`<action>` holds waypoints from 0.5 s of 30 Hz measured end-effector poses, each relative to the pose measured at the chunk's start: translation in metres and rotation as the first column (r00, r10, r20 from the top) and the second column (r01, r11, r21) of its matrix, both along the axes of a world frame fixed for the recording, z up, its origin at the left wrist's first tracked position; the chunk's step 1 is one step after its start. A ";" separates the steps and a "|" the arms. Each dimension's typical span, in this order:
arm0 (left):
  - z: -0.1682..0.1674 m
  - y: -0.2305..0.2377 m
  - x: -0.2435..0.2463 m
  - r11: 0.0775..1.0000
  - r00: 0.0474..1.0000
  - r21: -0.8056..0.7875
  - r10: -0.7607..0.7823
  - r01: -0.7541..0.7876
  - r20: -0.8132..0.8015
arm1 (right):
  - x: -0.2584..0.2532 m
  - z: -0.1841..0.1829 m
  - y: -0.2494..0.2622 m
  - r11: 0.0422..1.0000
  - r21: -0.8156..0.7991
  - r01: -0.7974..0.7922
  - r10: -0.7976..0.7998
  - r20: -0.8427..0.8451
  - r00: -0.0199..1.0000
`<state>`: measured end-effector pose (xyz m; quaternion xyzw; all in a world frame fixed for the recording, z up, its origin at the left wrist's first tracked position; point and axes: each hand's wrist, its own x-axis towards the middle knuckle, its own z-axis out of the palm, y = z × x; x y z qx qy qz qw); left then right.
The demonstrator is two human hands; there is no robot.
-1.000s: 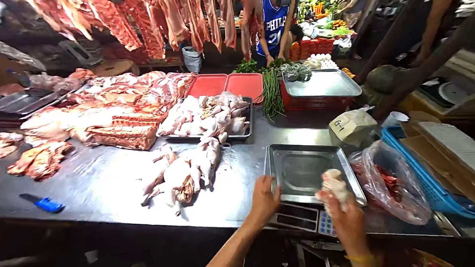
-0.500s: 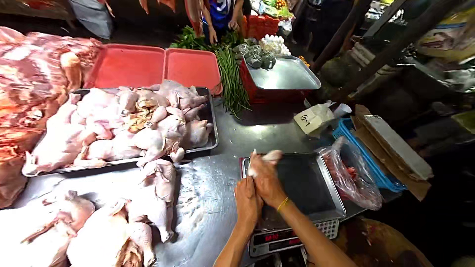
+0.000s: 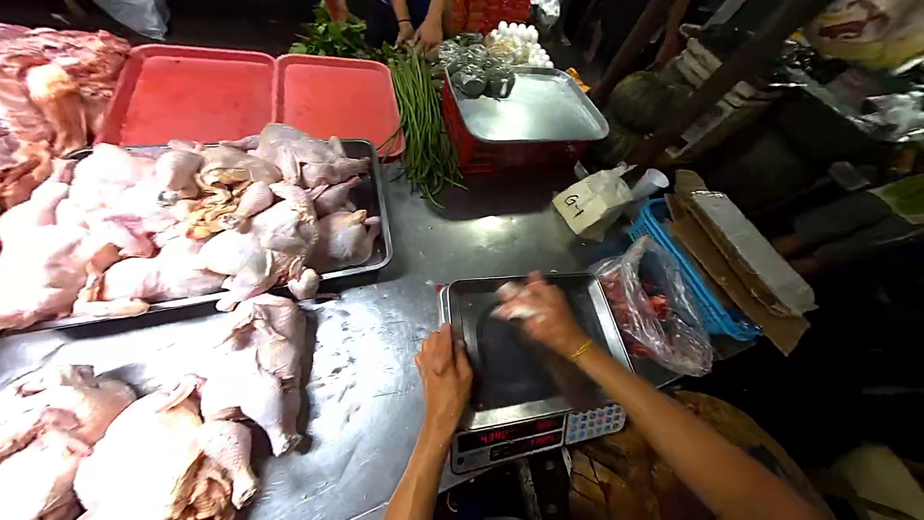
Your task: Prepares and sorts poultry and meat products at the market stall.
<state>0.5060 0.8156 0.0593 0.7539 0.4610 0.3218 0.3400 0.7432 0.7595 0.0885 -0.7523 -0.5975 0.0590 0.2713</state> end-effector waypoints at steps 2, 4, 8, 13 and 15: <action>0.001 -0.001 0.002 1.000 1.000 0.029 -0.009 0.009 -0.013 | 0.058 0.011 -0.023 0.950 -0.135 0.281 -0.265 0.129 0.956; -0.001 0.000 0.005 0.995 1.000 0.099 -0.002 0.005 -0.030 | 0.038 0.012 -0.012 0.892 -0.163 0.422 -0.394 0.175 0.902; 0.001 0.004 0.004 0.996 0.996 0.084 -0.026 0.034 -0.088 | -0.079 -0.012 0.027 0.996 0.070 -0.049 0.056 -0.092 0.994; 0.001 0.001 0.000 0.999 0.997 -0.019 0.049 -0.050 -0.054 | 0.021 -0.010 -0.018 0.995 0.067 0.071 -0.066 -0.074 0.995; 0.001 0.004 0.002 0.996 0.998 -0.058 0.059 -0.061 -0.039 | 0.002 0.004 -0.025 0.966 -0.071 0.250 -0.256 -0.098 0.962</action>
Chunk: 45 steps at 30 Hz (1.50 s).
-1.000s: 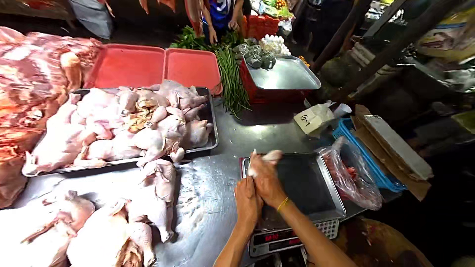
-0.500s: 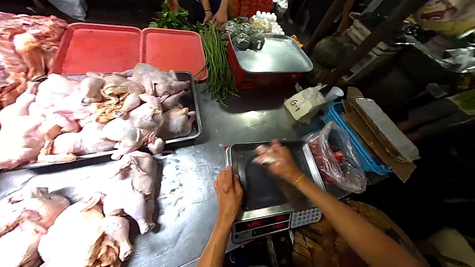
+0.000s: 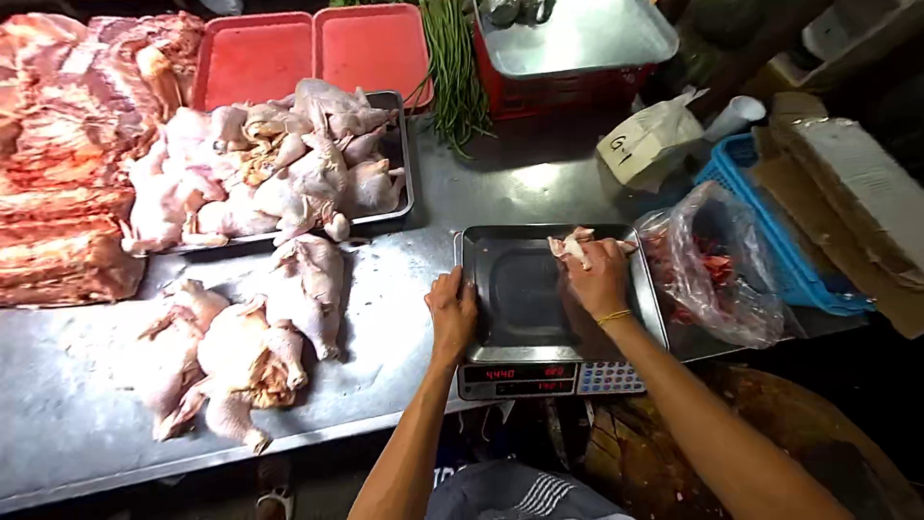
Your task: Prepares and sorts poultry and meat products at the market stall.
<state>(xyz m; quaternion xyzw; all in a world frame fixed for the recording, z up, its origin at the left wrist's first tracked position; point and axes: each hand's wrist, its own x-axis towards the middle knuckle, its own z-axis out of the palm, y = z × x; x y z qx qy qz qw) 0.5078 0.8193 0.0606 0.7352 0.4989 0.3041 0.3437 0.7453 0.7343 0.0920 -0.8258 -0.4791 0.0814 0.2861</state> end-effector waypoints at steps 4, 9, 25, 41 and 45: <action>0.001 0.003 -0.002 0.983 0.997 -0.183 0.016 -0.002 0.077 | -0.141 0.001 -0.007 0.976 0.013 -0.219 0.217 -0.197 0.956; 0.000 0.005 0.000 0.976 0.987 -0.216 0.065 -0.031 0.150 | -0.092 0.035 -0.053 0.765 -0.211 -0.609 0.529 -0.335 0.780; -0.007 0.007 0.000 0.999 1.000 0.030 -0.026 0.026 0.014 | 0.004 0.028 -0.133 0.939 -0.344 -0.014 0.080 0.179 0.981; -0.001 -0.001 -0.016 0.979 0.957 -0.188 -0.027 0.084 0.287 | -0.101 0.040 0.083 0.834 -0.176 -0.522 0.438 -0.365 0.822; -0.003 -0.001 -0.016 0.992 0.991 -0.091 -0.076 0.086 0.109 | -0.087 0.006 0.095 0.865 0.056 -0.499 0.495 0.063 0.866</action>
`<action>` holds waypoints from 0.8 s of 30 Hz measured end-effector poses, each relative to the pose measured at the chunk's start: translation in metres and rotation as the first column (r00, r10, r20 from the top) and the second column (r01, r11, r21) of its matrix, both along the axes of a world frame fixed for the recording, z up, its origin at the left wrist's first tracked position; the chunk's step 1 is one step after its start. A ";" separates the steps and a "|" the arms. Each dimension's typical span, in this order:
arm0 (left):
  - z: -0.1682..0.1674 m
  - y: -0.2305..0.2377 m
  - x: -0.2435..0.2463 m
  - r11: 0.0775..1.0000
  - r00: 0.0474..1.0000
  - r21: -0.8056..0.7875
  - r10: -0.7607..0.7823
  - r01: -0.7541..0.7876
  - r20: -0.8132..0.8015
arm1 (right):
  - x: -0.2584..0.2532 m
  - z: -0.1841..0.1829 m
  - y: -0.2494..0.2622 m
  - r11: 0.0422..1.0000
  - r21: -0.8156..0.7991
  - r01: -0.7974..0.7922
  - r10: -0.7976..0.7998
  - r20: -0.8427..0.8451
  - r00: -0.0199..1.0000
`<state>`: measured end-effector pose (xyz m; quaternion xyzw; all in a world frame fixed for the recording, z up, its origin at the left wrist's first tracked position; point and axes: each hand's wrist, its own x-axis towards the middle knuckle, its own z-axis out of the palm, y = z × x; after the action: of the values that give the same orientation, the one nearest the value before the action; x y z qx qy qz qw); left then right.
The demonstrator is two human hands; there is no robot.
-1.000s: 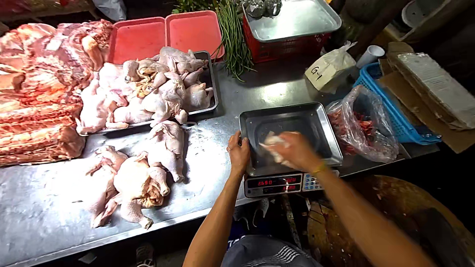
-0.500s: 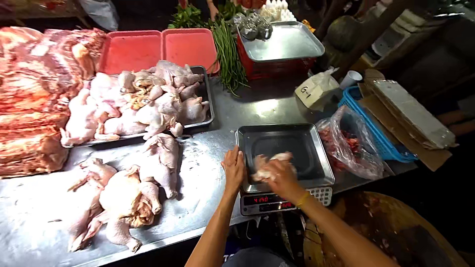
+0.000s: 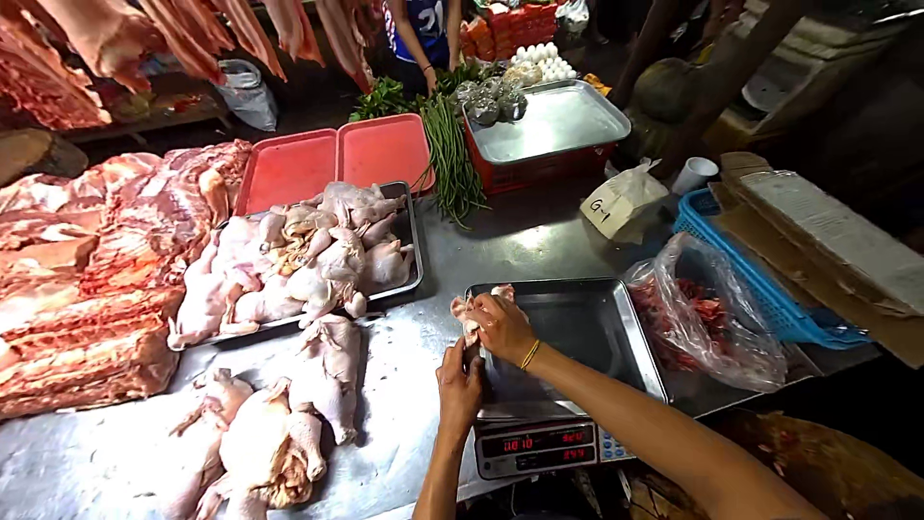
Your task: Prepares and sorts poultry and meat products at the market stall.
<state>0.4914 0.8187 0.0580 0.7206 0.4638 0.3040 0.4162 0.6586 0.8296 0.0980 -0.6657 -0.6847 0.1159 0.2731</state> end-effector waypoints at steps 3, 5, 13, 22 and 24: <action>0.004 -0.002 0.004 0.998 0.998 -0.013 0.056 -0.056 0.000 | 0.065 0.001 0.001 0.999 -0.034 -0.019 0.024 0.137 0.990; 0.005 -0.004 0.008 0.995 0.995 -0.027 0.100 -0.100 0.021 | 0.126 0.000 -0.020 0.996 -0.084 -0.023 0.041 0.216 0.976; 0.007 -0.006 0.014 0.985 0.985 -0.027 0.170 -0.169 0.037 | 0.130 0.039 -0.174 0.798 -0.556 0.233 -0.086 0.277 0.957; 0.019 0.005 -0.014 0.990 0.994 -0.098 0.107 -0.106 0.006 | 0.006 0.044 -0.223 0.996 0.052 0.072 -0.016 -0.688 0.725; 0.028 0.008 -0.038 0.971 0.993 -0.210 0.117 -0.113 0.008 | 0.027 0.051 -0.268 0.923 0.047 0.381 -0.190 -0.806 0.560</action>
<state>0.4537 0.8268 0.0857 0.6416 0.5298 0.2845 0.4762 0.6851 0.5617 0.1491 -0.6145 -0.3841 0.2755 0.6316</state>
